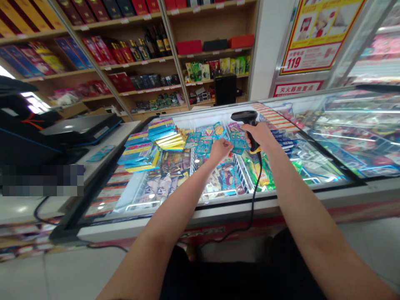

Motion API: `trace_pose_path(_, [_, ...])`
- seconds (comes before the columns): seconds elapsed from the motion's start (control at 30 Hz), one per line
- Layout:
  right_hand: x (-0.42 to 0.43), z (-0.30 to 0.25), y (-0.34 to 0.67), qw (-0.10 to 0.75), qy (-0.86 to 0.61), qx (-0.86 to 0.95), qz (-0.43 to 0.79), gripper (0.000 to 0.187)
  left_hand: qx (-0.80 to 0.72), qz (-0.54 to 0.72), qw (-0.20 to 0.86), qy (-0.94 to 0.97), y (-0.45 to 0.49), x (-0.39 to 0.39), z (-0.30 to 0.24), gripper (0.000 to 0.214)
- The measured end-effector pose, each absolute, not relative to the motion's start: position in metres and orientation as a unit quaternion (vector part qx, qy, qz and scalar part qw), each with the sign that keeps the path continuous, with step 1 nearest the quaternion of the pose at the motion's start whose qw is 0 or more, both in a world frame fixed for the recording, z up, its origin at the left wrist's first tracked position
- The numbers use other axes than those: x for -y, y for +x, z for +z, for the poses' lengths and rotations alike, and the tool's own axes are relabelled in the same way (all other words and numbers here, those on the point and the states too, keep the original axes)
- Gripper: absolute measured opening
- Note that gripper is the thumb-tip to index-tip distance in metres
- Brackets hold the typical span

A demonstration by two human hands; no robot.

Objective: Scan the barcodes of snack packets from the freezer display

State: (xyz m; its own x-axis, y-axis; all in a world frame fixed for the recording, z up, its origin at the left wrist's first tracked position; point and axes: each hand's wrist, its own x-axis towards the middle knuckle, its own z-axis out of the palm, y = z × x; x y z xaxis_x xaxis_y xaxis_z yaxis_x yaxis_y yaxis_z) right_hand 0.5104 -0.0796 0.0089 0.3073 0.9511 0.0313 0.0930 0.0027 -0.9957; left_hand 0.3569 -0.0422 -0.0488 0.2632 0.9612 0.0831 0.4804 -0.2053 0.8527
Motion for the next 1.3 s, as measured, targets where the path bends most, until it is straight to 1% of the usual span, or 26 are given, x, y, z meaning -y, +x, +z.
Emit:
trace_pose_path(0.2, [0.077,0.004,0.509,0.554,-0.579,0.442,0.404,0.018,-0.532,0.323,0.272,0.734,0.34,0.041,-0.029,0.012])
trace_pose_path(0.37, [0.079,0.003,0.501,0.533,-0.565,0.459,0.431,0.019,-0.593,0.31,0.143,0.729,0.309,0.025,-0.016,0.014])
trace_pose_path(0.47, [0.082,0.003,0.494,0.508,-0.565,0.478,0.441,0.02,-0.644,0.269,0.085,0.712,0.289,0.017,-0.01,0.017])
trace_pose_path(0.57, [0.083,-0.001,0.49,0.48,-0.55,0.516,0.449,0.022,-0.684,0.207,0.066,0.696,0.273,0.011,-0.008,0.023])
trace_pose_path(0.7, [0.08,-0.009,0.487,0.443,-0.531,0.561,0.456,0.02,-0.708,0.146,0.067,0.687,0.26,0.008,-0.008,0.041])
trace_pose_path(0.77, [0.079,-0.013,0.486,0.423,-0.525,0.582,0.454,0.022,-0.712,0.126,0.077,0.687,0.257,0.008,-0.008,0.045])
trace_pose_path(0.9, [0.08,-0.018,0.484,0.377,-0.525,0.616,0.451,0.029,-0.705,0.085,0.12,0.693,0.255,0.01,-0.006,0.041])
trace_pose_path(1.03, [0.08,-0.02,0.485,0.37,-0.523,0.617,0.458,0.032,-0.676,0.067,0.167,0.715,0.255,0.003,-0.01,0.034])
trace_pose_path(1.17, [0.079,-0.021,0.487,0.371,-0.518,0.618,0.461,0.033,-0.644,0.107,0.205,0.729,0.253,-0.006,-0.015,0.033])
trace_pose_path(1.3, [0.079,-0.021,0.487,0.366,-0.516,0.626,0.457,0.029,-0.629,0.207,0.275,0.697,0.252,-0.007,-0.015,0.019])
